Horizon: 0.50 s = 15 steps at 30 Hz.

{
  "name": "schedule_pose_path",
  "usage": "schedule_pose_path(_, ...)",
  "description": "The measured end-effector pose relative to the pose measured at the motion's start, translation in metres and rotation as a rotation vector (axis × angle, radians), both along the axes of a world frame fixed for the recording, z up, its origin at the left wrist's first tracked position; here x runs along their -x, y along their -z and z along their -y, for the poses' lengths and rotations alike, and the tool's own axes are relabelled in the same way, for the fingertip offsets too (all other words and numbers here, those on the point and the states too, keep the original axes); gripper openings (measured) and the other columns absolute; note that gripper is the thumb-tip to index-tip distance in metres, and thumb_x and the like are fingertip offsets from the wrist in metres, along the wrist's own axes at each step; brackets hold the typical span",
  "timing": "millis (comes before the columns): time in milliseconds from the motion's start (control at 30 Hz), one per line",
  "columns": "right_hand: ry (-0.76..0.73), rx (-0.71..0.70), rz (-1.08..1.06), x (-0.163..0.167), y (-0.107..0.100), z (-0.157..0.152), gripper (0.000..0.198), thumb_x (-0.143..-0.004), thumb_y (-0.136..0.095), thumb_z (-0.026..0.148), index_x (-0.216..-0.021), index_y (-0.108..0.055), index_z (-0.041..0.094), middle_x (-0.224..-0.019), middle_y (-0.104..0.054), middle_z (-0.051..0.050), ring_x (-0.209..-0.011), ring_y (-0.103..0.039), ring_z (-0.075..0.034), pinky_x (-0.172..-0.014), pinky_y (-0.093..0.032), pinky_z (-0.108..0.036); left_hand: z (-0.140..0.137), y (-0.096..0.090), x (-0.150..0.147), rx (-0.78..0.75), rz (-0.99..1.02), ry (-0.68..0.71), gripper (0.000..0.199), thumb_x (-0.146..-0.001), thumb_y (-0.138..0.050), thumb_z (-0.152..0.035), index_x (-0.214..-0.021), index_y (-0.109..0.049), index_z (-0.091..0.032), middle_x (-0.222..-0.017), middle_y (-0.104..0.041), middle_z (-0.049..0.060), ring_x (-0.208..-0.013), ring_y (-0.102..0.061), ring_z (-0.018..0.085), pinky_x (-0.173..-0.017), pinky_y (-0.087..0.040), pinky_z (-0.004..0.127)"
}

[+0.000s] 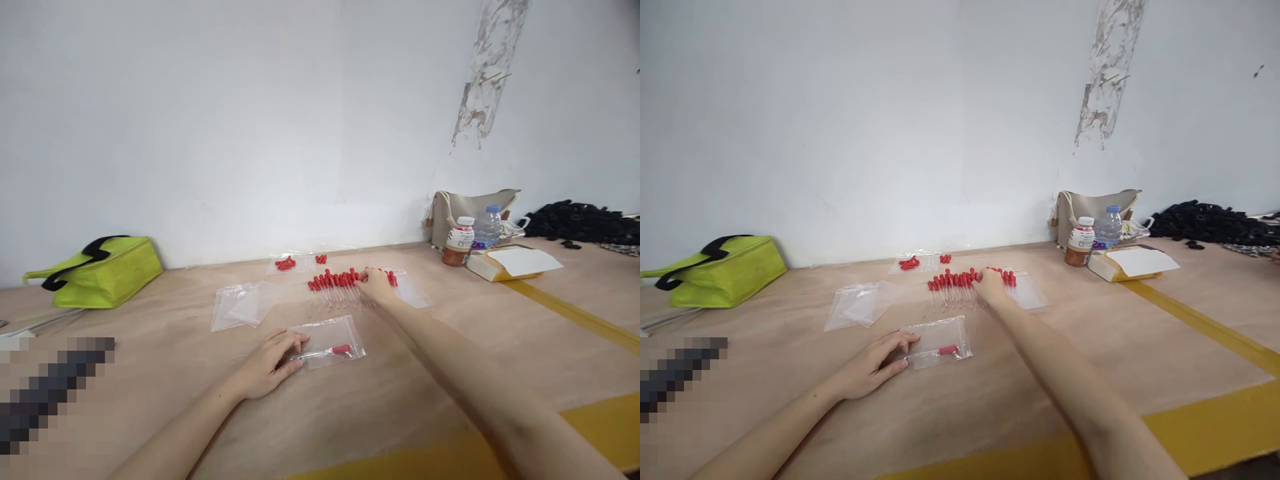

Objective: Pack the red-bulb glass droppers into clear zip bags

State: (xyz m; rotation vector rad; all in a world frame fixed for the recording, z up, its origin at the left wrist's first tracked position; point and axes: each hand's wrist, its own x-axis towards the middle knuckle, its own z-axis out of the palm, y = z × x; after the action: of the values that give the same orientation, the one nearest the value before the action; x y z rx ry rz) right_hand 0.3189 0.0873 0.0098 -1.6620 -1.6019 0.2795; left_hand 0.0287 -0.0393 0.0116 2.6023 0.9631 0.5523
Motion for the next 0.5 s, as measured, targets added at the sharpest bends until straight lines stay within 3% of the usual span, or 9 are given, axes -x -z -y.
schedule_pose_path(167, 0.164, 0.086, -0.007, 0.017, 0.002, -0.038, 0.020, -0.068, -0.055, 0.028, -0.076, -0.062, 0.011, -0.085, -0.064, -0.019, -0.084, -0.059, -0.027, -0.068, -0.042, -0.031, -0.001, 0.000, 0.000, 0.008, -0.013, 0.008, 0.008, -0.088, -0.043, -0.028, -0.093, -0.047, -0.023, -0.121, -0.051, 0.004, -0.113, -0.043, 0.020, -0.099, -0.028, 0.039)
schedule_pose_path(267, 0.215, 0.134, -0.030, 0.021, 0.004, -0.049, 0.022, -0.068, -0.055, 0.026, -0.079, -0.062, 0.008, -0.090, -0.062, -0.024, -0.087, -0.059, -0.030, -0.069, -0.042, -0.033, -0.002, 0.000, 0.000, 0.002, -0.029, 0.028, 0.016, -0.089, -0.043, -0.027, -0.103, -0.047, -0.023, -0.122, -0.050, 0.004, -0.114, -0.042, 0.020, -0.102, -0.024, 0.040)
schedule_pose_path(400, 0.229, 0.155, -0.085, 0.023, 0.000, -0.052, 0.020, -0.064, -0.058, 0.021, -0.079, -0.062, 0.009, -0.091, -0.061, -0.023, -0.091, -0.058, -0.031, -0.070, -0.042, -0.032, -0.003, 0.001, 0.001, -0.014, -0.056, 0.040, 0.028, -0.090, -0.042, -0.029, -0.117, -0.045, -0.025, -0.123, -0.049, 0.003, -0.115, -0.042, 0.019, -0.103, -0.022, 0.040)
schedule_pose_path(500, 0.198, 0.120, -0.159, 0.019, -0.011, -0.048, 0.011, -0.063, -0.058, 0.020, -0.068, -0.060, 0.010, -0.082, -0.063, -0.019, -0.088, -0.058, -0.030, -0.069, -0.041, -0.032, -0.004, 0.000, 0.001, -0.021, -0.080, 0.040, 0.031, -0.090, -0.042, -0.030, -0.121, -0.044, -0.026, -0.124, -0.049, 0.002, -0.116, -0.041, 0.019, -0.103, -0.022, 0.040)
